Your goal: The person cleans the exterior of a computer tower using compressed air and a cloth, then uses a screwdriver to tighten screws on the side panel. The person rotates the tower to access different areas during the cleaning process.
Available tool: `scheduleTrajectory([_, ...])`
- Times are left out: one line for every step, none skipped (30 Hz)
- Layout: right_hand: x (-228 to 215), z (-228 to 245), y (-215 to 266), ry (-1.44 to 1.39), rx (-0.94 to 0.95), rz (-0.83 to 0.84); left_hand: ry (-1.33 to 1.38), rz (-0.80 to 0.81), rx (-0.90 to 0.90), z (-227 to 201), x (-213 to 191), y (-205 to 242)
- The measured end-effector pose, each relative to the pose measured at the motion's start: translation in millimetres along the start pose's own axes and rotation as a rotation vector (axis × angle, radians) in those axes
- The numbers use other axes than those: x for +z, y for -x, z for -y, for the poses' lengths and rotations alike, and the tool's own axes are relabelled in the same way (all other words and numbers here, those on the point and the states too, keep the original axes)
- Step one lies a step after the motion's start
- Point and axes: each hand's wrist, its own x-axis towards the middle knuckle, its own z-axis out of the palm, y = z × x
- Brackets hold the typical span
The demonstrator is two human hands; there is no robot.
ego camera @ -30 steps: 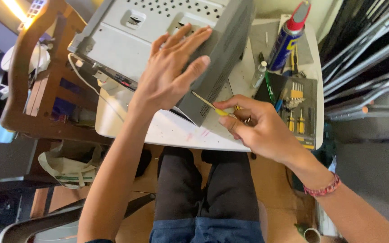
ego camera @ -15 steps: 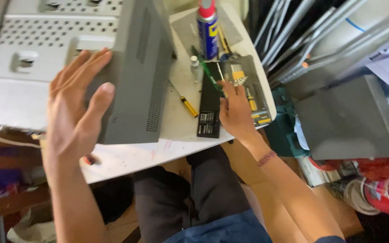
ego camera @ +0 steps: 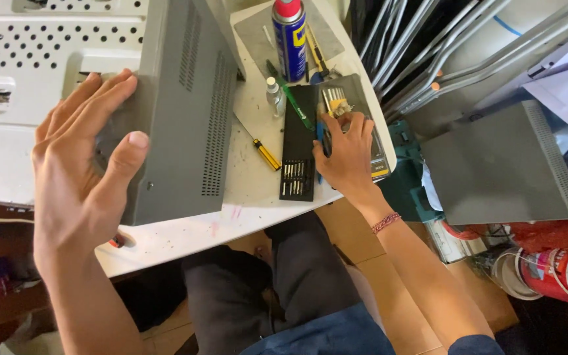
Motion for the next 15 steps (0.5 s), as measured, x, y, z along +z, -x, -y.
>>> scheduleTrajectory([3, 4, 0, -0.004, -0.004, 0.004, -0.004, -0.002, -0.006, 1, 0, 1])
scheduleTrajectory([5, 7, -1, -0.009, -0.052, -0.035, 0.005, 0.000, 0.001, 1, 0, 1])
scheduleTrajectory([7, 10, -2, -0.013, -0.098, -0.078, 0.014, 0.002, 0.013, 1, 0, 1])
scheduleTrajectory([14, 14, -3, -0.017, -0.101, -0.078, 0.010, -0.001, 0.011, 2, 0, 1])
scheduleTrajectory([22, 17, -5, -0.030, -0.137, -0.028, 0.005, 0.000, 0.022, 3, 1, 1])
scheduleTrajectory([29, 20, -7, -0.044, -0.173, 0.021, -0.001, 0.001, 0.034, 4, 1, 1])
scheduleTrajectory([40, 27, -9, -0.050, -0.176, 0.016, -0.009, -0.002, 0.036, 12, 3, 2])
scheduleTrajectory([50, 35, -12, -0.056, -0.178, 0.090, -0.037, 0.012, 0.035, 20, 4, 3])
scheduleTrajectory([62, 44, -14, -0.066, -0.181, 0.163, -0.069, 0.027, 0.034, 28, 5, 5])
scheduleTrajectory([78, 43, -12, -0.076, -0.186, 0.156, -0.081, 0.023, 0.036, 32, 6, 5])
scheduleTrajectory([93, 44, -12, -0.037, -0.192, 0.166, -0.098, 0.057, 0.026, 35, 5, 6])
scheduleTrajectory([108, 46, -12, 0.001, -0.198, 0.176, -0.116, 0.090, 0.015, 39, 3, 6])
scheduleTrajectory([123, 40, -12, -0.012, -0.209, 0.165, -0.133, 0.081, 0.017, 39, 1, 5])
scheduleTrajectory([139, 36, -12, -0.001, -0.171, 0.166, -0.122, 0.115, 0.020, 39, 0, 3])
scheduleTrajectory([155, 34, -10, 0.007, -0.136, 0.173, -0.111, 0.150, 0.014, 39, -3, 4])
